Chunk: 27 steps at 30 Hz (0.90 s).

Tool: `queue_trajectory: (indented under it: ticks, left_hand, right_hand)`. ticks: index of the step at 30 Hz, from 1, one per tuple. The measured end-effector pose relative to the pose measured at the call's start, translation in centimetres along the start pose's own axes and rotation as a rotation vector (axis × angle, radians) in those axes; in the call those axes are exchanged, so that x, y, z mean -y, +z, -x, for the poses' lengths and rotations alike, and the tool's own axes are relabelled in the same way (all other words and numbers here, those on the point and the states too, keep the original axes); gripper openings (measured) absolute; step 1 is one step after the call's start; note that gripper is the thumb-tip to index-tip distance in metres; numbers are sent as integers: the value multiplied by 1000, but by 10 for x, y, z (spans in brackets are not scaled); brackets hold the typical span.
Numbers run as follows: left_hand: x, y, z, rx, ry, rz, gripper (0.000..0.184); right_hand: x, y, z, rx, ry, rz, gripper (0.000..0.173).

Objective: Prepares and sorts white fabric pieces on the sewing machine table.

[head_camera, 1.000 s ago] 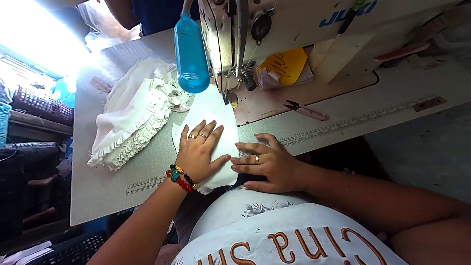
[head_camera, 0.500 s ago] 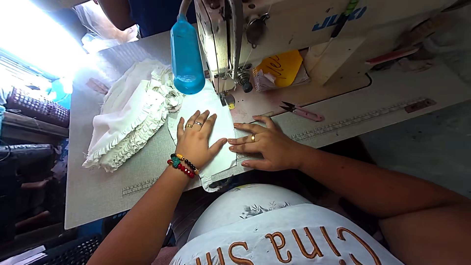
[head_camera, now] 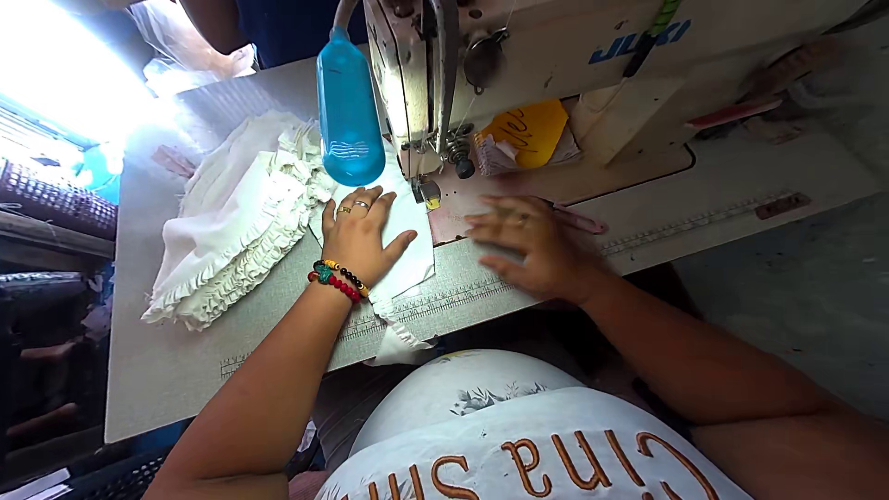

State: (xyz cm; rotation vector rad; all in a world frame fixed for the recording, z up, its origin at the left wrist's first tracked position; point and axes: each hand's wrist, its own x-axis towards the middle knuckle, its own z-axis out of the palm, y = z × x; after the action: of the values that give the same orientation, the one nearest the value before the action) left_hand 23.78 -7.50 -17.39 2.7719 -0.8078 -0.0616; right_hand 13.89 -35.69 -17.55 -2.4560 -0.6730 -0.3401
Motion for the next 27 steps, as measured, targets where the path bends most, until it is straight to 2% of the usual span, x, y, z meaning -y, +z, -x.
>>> queue_trajectory:
  ticks: [2, 3, 4, 6, 8, 11, 14, 18, 21, 27]
  left_hand:
    - [1, -1, -5, 3, -8, 2, 74]
    - [2, -1, -7, 12, -19, 2, 73]
    - [2, -1, -9, 16, -30, 4, 73]
    - [1, -2, -12, 24, -52, 0, 72]
    - [1, -3, -15, 20, -63, -7, 71]
    - [0, -3, -16, 31, -83, -7, 70]
    - [1, -4, -15, 32, -77, -20, 72]
    - [2, -1, -13, 19, -73, -12, 71]
    - [0, -3, -15, 32, -124, -4, 72]
    - [-1, 0, -17, 3, -209, 17, 78]
  right_hand:
    - [-13, -24, 8, -182, 136, 114, 35]
    - [-22, -37, 12, -284, 232, 223, 35]
    - [-31, -52, 16, -328, 371, 356, 42]
    - [-51, -79, 21, -304, 667, 517, 64]
    - [-73, -90, 30, -265, 812, 585, 66]
    - [-82, -86, 45, -208, 785, 582, 52]
    - [-88, -82, 52, -166, 746, 541, 48]
    - [-85, -97, 52, -291, 695, 543, 49]
    - [-83, -105, 50, -406, 656, 470, 48]
    - [-91, -114, 58, -530, 614, 465, 47]
